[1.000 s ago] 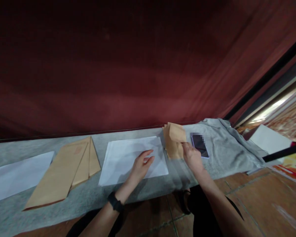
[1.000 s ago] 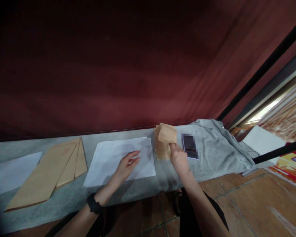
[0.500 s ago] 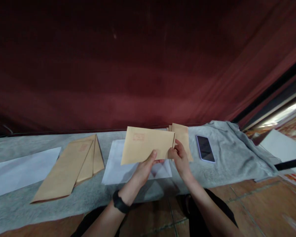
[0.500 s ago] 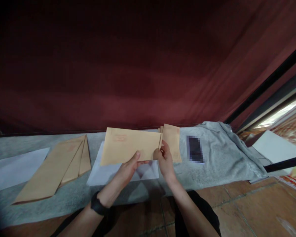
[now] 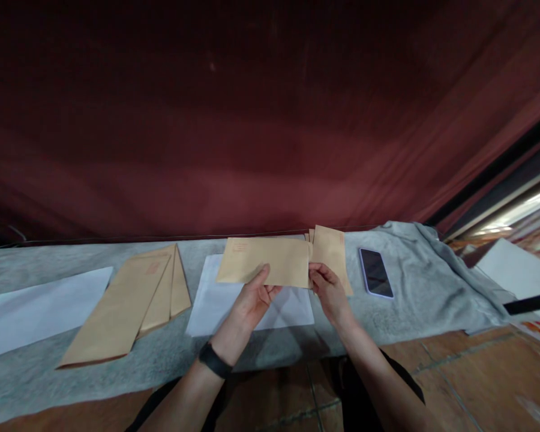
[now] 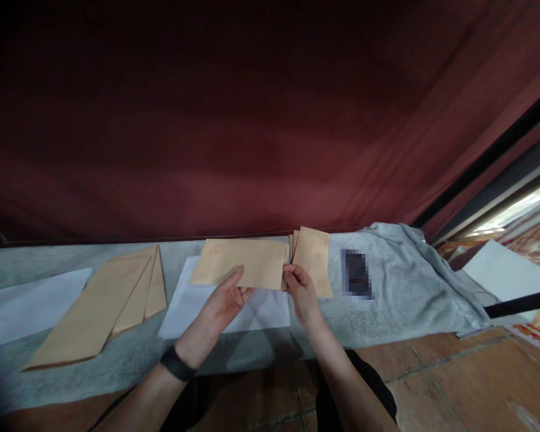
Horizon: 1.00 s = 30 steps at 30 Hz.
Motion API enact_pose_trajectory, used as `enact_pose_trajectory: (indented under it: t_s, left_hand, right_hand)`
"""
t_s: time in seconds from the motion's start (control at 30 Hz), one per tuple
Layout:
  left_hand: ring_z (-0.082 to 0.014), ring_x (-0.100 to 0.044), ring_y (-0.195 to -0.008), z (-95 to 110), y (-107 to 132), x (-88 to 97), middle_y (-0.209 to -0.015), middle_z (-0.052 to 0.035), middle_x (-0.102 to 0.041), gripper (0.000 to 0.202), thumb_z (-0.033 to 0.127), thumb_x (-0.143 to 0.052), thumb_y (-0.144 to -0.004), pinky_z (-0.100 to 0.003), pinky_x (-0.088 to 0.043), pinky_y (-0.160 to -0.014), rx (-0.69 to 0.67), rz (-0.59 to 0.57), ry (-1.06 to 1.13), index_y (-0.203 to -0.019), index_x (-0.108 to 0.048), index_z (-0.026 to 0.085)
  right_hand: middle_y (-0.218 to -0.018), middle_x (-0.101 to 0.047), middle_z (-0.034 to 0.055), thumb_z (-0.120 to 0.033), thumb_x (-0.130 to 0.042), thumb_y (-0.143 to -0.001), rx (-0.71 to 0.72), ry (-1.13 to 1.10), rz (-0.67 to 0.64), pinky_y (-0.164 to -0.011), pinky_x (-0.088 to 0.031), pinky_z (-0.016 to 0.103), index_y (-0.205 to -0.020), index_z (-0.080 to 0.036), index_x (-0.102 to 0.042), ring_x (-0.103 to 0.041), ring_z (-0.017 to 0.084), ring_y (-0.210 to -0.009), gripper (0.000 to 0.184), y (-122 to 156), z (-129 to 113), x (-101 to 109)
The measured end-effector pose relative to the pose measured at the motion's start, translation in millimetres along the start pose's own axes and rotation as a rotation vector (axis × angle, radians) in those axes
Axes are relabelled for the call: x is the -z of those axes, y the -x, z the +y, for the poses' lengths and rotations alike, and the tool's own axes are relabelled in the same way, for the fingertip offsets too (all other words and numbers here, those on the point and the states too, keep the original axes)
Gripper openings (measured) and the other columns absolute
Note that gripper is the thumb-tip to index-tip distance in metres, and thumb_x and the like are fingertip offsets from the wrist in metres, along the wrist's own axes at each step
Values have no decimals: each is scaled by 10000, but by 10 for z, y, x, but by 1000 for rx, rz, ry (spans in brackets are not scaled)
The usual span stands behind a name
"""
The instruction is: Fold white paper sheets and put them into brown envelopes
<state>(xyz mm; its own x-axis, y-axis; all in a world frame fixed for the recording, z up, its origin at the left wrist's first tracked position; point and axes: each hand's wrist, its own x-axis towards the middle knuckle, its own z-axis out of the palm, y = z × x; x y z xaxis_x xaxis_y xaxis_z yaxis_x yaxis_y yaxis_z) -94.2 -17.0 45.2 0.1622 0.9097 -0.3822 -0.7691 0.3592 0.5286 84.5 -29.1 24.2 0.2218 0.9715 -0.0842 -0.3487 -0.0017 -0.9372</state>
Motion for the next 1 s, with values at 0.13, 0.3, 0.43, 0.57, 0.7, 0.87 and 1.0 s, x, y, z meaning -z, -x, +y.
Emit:
enact_pose_trajectory:
  t_s: [0.13, 0.3, 0.43, 0.57, 0.7, 0.87, 1.0]
  left_hand:
    - [-174, -752, -764, -24, -12, -10, -962, -24, -776, 218, 95, -711, -858, -274, -607, -669, 54, 52, 29, -1036, -650, 204]
    - [-190, -761, -810, -39, -19, -24, -1001, -52, -776, 249, 101, -693, -868, -294, -618, -726, 82, 46, 28, -1097, -648, 190]
    - [-174, -756, -738, -41, -51, -7, -933, -49, -778, 221, 109, -673, -884, -254, -605, -662, 122, 79, 38, -1087, -645, 191]
    - [-187, -764, -775, -37, -69, 15, -957, -63, -778, 247, 132, -678, -891, -275, -620, -694, 95, 43, 21, -1129, -639, 185]
    - [-209, -771, -793, -28, -53, 15, -971, -81, -779, 315, 127, -677, -892, -282, -625, -692, 92, 34, 5, -1198, -622, 177]
    - [-238, -775, -799, -31, -40, 4, -1004, -128, -775, 336, 153, -654, -913, -317, -638, -734, 164, 22, 16, -1244, -603, 126]
    - [-235, -775, -818, -46, -50, 19, -979, -113, -778, 320, 146, -632, -923, -304, -638, -699, 115, 18, 7, -1242, -607, 143]
  right_hand:
    - [-791, -732, 12, -514, -824, -701, -144, -149, -26, -604, -525, 297, -874, -234, -737, -646, 175, -680, 340, 33, -49, -23]
    - [-699, -724, -2, -468, -909, -615, -228, -186, -66, -665, -548, 314, -753, -227, -739, -667, 176, -663, 325, 47, -89, -25]
    - [-773, -761, 25, -489, -894, -637, -195, -184, -181, -729, -538, 341, -800, -233, -762, -698, 208, -733, 331, 73, -106, -40]
    - [-743, -749, 17, -534, -869, -664, -163, -147, -112, -702, -524, 329, -780, -234, -766, -674, 193, -699, 338, 65, -92, -32]
    - [-695, -726, 2, -503, -906, -623, -192, -147, -89, -694, -512, 317, -749, -233, -758, -651, 175, -666, 333, 31, -38, 1]
    - [-715, -742, 6, -462, -916, -626, -251, -237, -136, -731, -530, 336, -760, -231, -741, -686, 192, -704, 320, 54, -15, -15]
    - [-778, -764, 25, -446, -900, -651, -280, -264, -184, -755, -546, 348, -782, -222, -728, -709, 211, -762, 311, 95, -40, -55]
